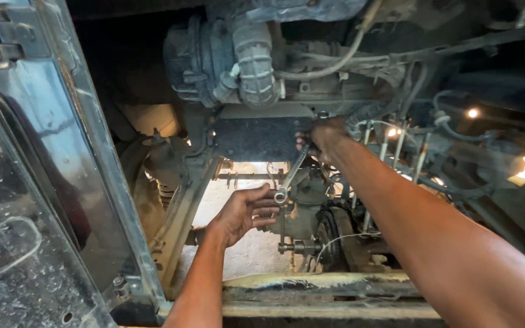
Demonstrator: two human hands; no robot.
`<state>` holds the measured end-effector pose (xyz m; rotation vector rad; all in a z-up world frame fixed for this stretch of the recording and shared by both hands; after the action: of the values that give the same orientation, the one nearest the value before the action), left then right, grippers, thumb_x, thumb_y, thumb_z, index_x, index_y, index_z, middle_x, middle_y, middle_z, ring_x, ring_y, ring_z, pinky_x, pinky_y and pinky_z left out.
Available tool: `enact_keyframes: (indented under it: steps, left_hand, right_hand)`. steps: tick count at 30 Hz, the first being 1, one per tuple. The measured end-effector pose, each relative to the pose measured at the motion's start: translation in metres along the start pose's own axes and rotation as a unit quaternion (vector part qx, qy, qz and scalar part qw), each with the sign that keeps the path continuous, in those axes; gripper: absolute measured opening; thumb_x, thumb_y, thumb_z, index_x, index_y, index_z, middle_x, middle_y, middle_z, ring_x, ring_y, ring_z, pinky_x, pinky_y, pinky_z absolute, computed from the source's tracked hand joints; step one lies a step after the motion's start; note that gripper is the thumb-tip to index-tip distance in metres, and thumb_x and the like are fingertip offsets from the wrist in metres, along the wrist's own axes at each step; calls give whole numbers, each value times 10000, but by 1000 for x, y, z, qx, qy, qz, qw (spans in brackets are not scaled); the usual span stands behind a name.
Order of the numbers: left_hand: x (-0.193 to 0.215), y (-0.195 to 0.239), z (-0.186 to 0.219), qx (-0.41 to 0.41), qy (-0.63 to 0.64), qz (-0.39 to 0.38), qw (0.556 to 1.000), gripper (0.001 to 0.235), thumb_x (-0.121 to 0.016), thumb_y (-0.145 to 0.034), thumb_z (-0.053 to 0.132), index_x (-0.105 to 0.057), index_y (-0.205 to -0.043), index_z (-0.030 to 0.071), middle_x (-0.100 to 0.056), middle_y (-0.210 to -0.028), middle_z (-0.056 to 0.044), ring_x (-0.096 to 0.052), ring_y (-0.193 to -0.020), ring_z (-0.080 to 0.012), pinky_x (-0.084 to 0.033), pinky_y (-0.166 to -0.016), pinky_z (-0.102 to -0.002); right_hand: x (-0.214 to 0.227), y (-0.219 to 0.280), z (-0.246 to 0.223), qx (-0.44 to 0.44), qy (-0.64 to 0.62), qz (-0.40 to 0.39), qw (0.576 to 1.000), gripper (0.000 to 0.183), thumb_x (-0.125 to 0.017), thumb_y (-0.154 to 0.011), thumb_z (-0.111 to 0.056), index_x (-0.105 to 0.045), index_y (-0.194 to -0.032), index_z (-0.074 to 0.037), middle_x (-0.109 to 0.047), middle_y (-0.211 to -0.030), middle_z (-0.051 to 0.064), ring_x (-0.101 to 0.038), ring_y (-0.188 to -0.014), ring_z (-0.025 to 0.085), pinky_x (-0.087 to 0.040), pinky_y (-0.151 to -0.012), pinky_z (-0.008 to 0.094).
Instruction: The person works underneath a yellow vehicle, using a socket wrench to tighten bolts on the undercarriage. They manipulate various tools and components, including a flexible metal cable, while positioned on the ground.
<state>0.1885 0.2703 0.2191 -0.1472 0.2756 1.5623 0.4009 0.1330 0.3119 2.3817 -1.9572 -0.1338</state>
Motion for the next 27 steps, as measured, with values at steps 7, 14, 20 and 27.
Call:
enact_keyframes:
  steps: [7, 14, 20, 27]
  left_hand:
    - [0, -10, -5, 23, -53, 53, 997, 565, -641, -931, 461, -615, -1305, 38, -694, -1216, -174, -657, -1131, -259, -532, -997, -378]
    - [1, -19, -13, 5, -102, 38, 994, 367, -666, -911, 192, -709, -1219, -2, -747, -1068, -62, -698, -975, -169, -602, -840, -312]
    - [6, -24, -15, -1, -130, 45, 990, 367, -748, -846, 76, -698, -1196, -24, -785, -1037, -137, -759, -901, -203, -643, -815, -297]
    - [2, -20, -17, 10, -275, 58, 960, 311, -741, -804, 52, -764, -1110, 4, -788, -979, -85, -736, -846, -162, -597, -771, -276]
  right_hand:
    - [-30, -44, 29, 9, 11, -15, 1000, 209, -463, -1080, -209, -606, -1009, -74, -651, -697, 85, -558, -501, 160, -427, -421, 323]
    - [-50, -67, 59, 11, -66, -25, 997, 166, -440, -1048, -158, -596, -991, -143, -608, -670, 65, -501, -498, 164, -385, -423, 334]
    - [-61, -67, 59, 74, -12, 33, 997, 160, -503, -1031, -209, -630, -973, -129, -629, -730, 67, -566, -540, 170, -393, -435, 354]
    - [-79, -32, 65, 141, 70, 115, 981, 249, -486, -1026, -280, -680, -1011, -125, -645, -744, 60, -582, -579, 165, -439, -474, 367]
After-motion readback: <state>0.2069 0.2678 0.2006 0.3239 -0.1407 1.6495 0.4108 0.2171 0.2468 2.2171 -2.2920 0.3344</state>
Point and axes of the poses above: each hand's wrist, its own y-axis away from the middle knuckle, its own x-axis out of the back of the hand, z = x × y, the point moved 9 cm from there along -y, towards the middle knuckle
